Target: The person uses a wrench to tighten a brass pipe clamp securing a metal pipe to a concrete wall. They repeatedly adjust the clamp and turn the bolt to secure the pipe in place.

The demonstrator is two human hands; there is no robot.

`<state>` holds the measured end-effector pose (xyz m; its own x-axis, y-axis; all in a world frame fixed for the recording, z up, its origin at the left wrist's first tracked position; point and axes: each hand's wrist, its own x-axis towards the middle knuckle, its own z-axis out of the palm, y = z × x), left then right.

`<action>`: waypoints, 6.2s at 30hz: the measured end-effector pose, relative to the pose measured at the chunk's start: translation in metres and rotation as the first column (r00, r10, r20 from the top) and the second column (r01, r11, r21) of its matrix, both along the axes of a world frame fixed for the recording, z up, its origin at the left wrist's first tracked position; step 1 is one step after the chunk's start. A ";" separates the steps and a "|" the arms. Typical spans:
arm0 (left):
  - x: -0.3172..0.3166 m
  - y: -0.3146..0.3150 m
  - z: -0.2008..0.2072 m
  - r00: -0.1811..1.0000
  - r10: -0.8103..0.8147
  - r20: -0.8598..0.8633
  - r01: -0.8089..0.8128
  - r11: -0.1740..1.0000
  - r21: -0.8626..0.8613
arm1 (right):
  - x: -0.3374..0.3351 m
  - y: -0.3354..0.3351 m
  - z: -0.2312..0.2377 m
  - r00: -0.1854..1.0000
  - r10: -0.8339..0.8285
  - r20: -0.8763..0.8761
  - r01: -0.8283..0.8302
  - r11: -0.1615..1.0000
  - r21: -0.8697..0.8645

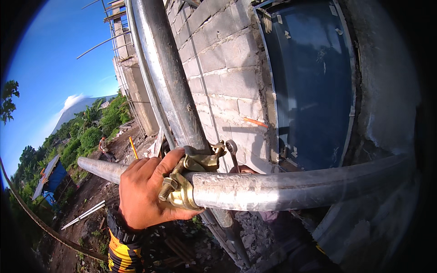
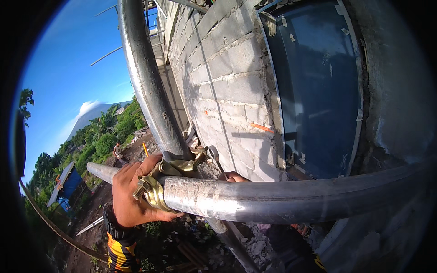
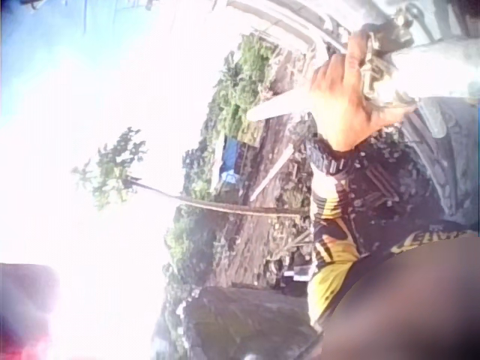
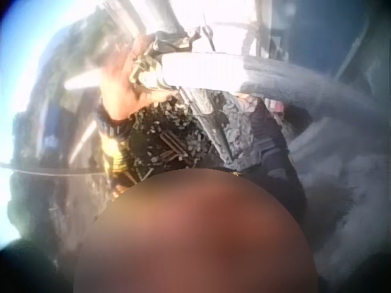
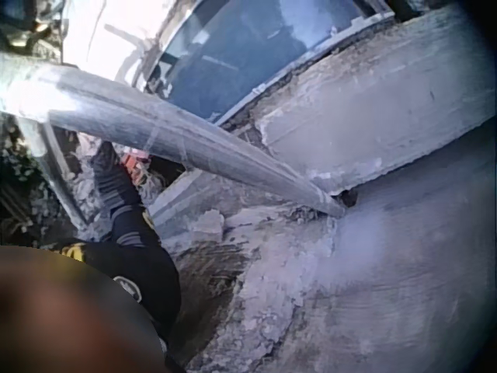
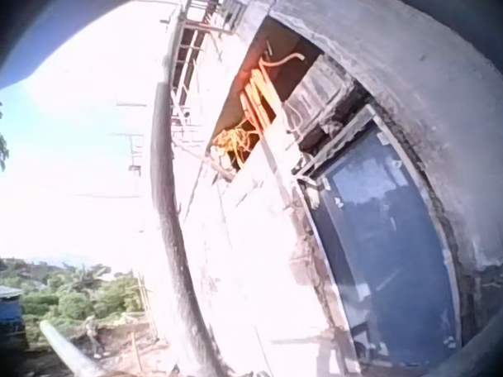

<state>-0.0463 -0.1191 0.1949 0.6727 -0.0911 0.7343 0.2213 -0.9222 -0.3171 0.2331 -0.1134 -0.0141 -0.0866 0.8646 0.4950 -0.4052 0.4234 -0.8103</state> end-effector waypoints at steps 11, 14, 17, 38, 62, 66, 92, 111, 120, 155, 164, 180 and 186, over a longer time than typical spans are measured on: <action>0.001 0.000 0.003 0.997 0.055 -0.045 -0.055 0.998 0.011 | -0.022 0.006 0.031 0.997 0.069 -0.033 -0.055 0.944 0.326; 0.000 -0.001 0.003 0.996 0.068 -0.065 -0.069 0.998 -0.006 | -0.024 0.015 0.032 0.996 0.087 0.027 -0.091 0.941 0.326; 0.002 -0.001 0.003 0.996 0.078 -0.045 -0.078 0.997 -0.007 | -0.026 0.013 0.034 0.992 0.120 0.031 -0.123 0.923 0.366; 0.003 -0.001 0.003 0.994 0.095 -0.044 -0.097 0.995 -0.028 | 0.041 -0.167 0.217 0.073 -0.042 0.996 0.324 0.946 0.016; 0.006 0.003 0.003 1.000 0.006 -0.015 -0.005 0.999 0.034 | 0.037 -0.091 0.172 0.896 0.261 -0.360 0.168 0.551 0.818; 0.005 0.004 0.003 1.000 0.014 -0.012 -0.014 0.999 0.041 | 0.020 -0.063 0.296 0.973 0.229 0.013 -0.189 0.768 0.612; 0.000 0.005 0.000 0.996 0.088 -0.033 -0.088 0.996 -0.002 | 0.017 -0.058 0.106 0.709 0.396 -0.584 0.472 0.348 0.810; -0.001 0.007 0.000 0.997 0.076 -0.021 -0.075 0.996 0.045 | -0.007 -0.043 0.067 0.617 0.552 -0.560 0.459 0.326 0.827; 0.002 0.003 0.002 0.998 0.059 -0.023 -0.059 0.998 0.007 | 0.030 -0.063 0.121 0.691 0.565 -0.450 0.240 0.408 0.881; -0.001 0.006 -0.002 0.998 0.065 -0.003 -0.065 0.998 0.010 | -0.020 -0.054 0.108 0.526 0.504 -0.685 0.425 0.543 0.725; 0.003 0.001 0.002 0.997 0.067 -0.032 -0.065 0.997 0.046 | 0.012 -0.070 0.223 0.864 0.486 -0.130 -0.204 0.575 0.793; 0.000 0.003 -0.001 0.998 0.058 -0.025 -0.058 0.998 0.000 | 0.006 -0.053 0.280 0.951 0.117 -0.285 0.011 0.912 0.410; 0.001 0.001 0.001 0.996 0.084 -0.037 -0.084 0.996 -0.009 | -0.023 -0.024 0.316 0.996 -0.048 -0.074 0.059 0.987 0.151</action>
